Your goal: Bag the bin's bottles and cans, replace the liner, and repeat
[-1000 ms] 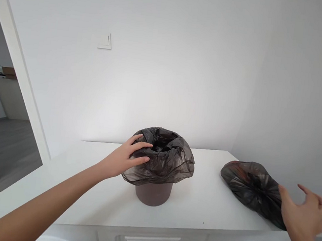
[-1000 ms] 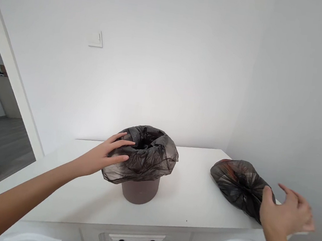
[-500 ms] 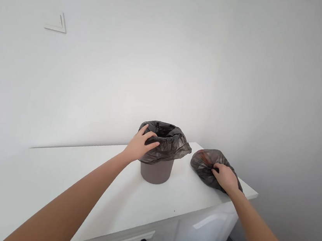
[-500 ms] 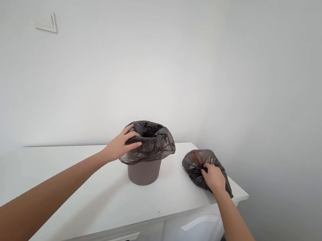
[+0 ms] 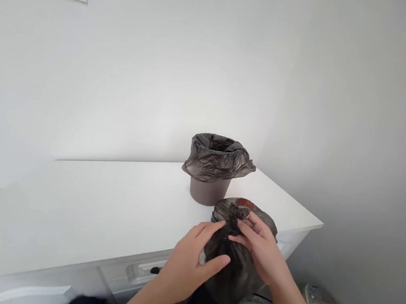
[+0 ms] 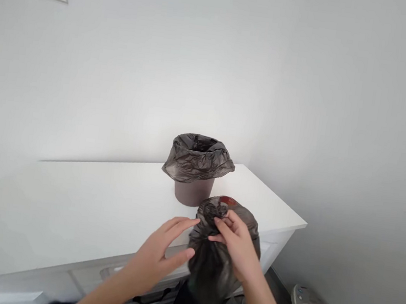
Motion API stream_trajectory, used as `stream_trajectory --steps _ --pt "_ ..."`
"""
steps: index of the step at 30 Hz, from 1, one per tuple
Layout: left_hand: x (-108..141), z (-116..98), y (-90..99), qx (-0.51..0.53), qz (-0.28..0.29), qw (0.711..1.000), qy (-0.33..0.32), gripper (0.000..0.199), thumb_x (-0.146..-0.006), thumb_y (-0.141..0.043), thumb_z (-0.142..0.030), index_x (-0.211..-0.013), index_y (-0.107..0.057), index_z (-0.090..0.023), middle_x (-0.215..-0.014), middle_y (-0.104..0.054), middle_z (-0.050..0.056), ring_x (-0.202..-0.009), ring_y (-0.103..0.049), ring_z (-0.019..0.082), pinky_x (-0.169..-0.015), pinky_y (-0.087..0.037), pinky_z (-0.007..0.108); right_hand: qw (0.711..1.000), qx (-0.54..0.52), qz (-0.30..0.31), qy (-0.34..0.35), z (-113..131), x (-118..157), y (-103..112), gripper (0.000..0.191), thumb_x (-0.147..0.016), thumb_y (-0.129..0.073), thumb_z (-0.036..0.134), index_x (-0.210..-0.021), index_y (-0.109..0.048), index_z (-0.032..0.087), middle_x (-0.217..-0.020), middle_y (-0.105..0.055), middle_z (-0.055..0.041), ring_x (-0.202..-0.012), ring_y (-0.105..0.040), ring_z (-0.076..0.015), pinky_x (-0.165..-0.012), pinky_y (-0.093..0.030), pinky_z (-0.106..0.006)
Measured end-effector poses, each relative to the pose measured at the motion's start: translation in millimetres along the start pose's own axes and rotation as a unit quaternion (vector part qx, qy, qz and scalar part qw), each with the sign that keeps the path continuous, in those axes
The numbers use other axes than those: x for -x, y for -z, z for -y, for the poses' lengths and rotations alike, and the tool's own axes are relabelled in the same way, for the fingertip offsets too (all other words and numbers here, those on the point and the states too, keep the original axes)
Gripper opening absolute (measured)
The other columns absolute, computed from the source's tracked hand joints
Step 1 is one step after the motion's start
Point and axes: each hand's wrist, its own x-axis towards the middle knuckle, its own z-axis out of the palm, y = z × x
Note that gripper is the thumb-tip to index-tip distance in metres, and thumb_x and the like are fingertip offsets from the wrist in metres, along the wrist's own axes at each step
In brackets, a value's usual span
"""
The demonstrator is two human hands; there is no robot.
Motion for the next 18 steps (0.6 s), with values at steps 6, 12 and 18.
stream_trajectory --steps 6,12,18 --pt "45 40 18.9 -0.015 -0.144 0.986 0.088 0.049 -0.088 -0.054 -0.032 -0.137 -0.048 -0.032 -0.135 -0.059 0.005 -0.125 -0.055 0.027 -0.106 -0.045 0.048 0.989 -0.138 0.057 0.002 -4 12 -113 0.026 -0.078 -0.073 0.041 -0.095 -0.062 0.024 -0.097 -0.064 -0.001 -0.096 -0.059 -0.0181 -0.085 -0.055 -0.035" --pt "69 60 92.5 -0.041 -0.279 0.95 0.137 0.037 -0.082 -0.047 -0.019 -0.114 -0.064 -0.027 -0.117 -0.069 0.001 -0.112 -0.063 0.023 -0.103 -0.048 0.041 0.987 -0.059 0.137 0.068 8 12 -186 0.018 -0.077 -0.068 0.039 -0.081 -0.058 0.024 -0.085 -0.064 0.0003 -0.087 -0.059 -0.0184 -0.085 -0.051 -0.034" --pt "68 85 119.1 0.033 -0.315 0.937 0.149 0.031 -0.079 -0.05 -0.019 -0.105 -0.067 -0.022 -0.109 -0.072 0.004 -0.105 -0.066 0.02 -0.097 -0.051 0.035 0.934 0.265 0.006 0.241 -4 -16 -200 0.03 -0.079 -0.054 0.029 -0.108 -0.059 0.025 -0.112 -0.06 -0.01 -0.112 -0.049 -0.0299 -0.097 -0.042 -0.048"
